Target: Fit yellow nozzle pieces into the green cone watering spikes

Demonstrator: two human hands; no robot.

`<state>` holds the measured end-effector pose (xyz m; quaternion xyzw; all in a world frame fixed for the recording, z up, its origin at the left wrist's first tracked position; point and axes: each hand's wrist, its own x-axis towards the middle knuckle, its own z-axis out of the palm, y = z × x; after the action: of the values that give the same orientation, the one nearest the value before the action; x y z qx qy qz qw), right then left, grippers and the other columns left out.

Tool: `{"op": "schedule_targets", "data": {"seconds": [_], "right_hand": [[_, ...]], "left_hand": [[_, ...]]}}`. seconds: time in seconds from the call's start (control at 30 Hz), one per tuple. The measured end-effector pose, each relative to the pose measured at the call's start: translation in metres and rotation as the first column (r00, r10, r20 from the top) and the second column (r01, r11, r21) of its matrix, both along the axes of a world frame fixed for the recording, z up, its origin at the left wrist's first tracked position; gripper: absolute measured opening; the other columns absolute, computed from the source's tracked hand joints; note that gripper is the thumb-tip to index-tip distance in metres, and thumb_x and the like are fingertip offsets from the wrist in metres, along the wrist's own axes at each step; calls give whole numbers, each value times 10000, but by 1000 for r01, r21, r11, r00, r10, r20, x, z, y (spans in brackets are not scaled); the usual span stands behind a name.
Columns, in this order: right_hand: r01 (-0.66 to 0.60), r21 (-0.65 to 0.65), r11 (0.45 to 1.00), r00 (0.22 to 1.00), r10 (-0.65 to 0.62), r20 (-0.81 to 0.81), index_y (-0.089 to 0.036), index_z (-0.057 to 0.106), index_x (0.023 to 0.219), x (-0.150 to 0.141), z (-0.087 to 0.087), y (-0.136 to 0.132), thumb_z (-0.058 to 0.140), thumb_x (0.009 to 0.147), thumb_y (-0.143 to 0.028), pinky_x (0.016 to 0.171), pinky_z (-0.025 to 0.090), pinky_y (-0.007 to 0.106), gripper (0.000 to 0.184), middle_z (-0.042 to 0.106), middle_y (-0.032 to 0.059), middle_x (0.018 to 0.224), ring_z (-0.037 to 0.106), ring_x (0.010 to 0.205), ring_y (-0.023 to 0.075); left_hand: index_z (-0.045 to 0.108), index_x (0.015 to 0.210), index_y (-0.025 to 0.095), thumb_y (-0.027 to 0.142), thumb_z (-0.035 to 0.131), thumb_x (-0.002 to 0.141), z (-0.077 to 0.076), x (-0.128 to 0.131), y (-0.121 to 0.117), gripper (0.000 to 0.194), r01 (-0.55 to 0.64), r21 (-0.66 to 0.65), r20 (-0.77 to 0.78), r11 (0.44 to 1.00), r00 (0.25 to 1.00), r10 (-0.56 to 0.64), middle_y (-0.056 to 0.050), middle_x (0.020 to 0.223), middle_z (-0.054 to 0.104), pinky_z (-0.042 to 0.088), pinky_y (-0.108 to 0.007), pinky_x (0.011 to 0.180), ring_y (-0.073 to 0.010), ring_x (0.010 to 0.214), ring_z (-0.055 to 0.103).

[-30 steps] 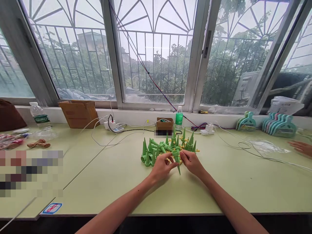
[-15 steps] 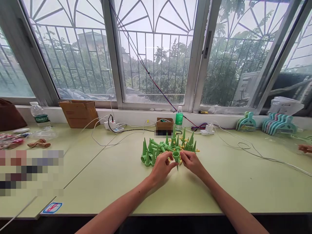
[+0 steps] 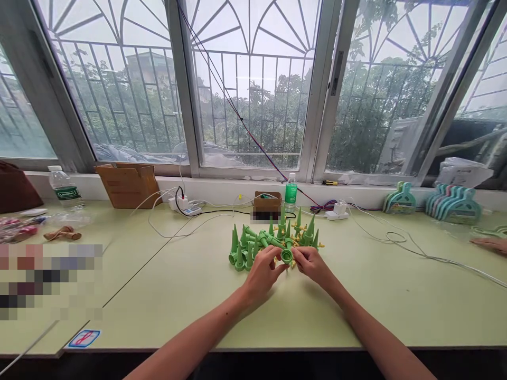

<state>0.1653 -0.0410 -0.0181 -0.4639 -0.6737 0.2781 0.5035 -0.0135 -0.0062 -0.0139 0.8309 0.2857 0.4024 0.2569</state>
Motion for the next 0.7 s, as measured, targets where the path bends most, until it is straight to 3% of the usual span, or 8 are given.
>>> {"op": "schedule_targets", "data": {"seconds": [0.47, 0.7], "right_hand": [[3, 3, 1000, 997, -3, 74, -207, 331, 528, -1, 4, -1, 413, 938, -493, 421, 262, 238, 506, 343, -46, 425, 307, 410, 87], [-2, 4, 1000, 994, 2, 108, -206, 325, 526, -2, 5, -1, 395, 934, -502, 439, 245, 243, 508, 318, -48, 432, 292, 426, 90]], "left_hand": [[563, 760, 184, 257, 651, 788, 2, 1, -1, 118, -25, 55, -39, 998, 999, 27, 2, 770, 538, 339, -240, 557, -107, 576, 413], [556, 723, 168, 283, 647, 753, -1, 3, 2, 150, 8, -148, -37, 989, 999, -13, 16, 714, 559, 364, -228, 538, -104, 580, 473]]}}
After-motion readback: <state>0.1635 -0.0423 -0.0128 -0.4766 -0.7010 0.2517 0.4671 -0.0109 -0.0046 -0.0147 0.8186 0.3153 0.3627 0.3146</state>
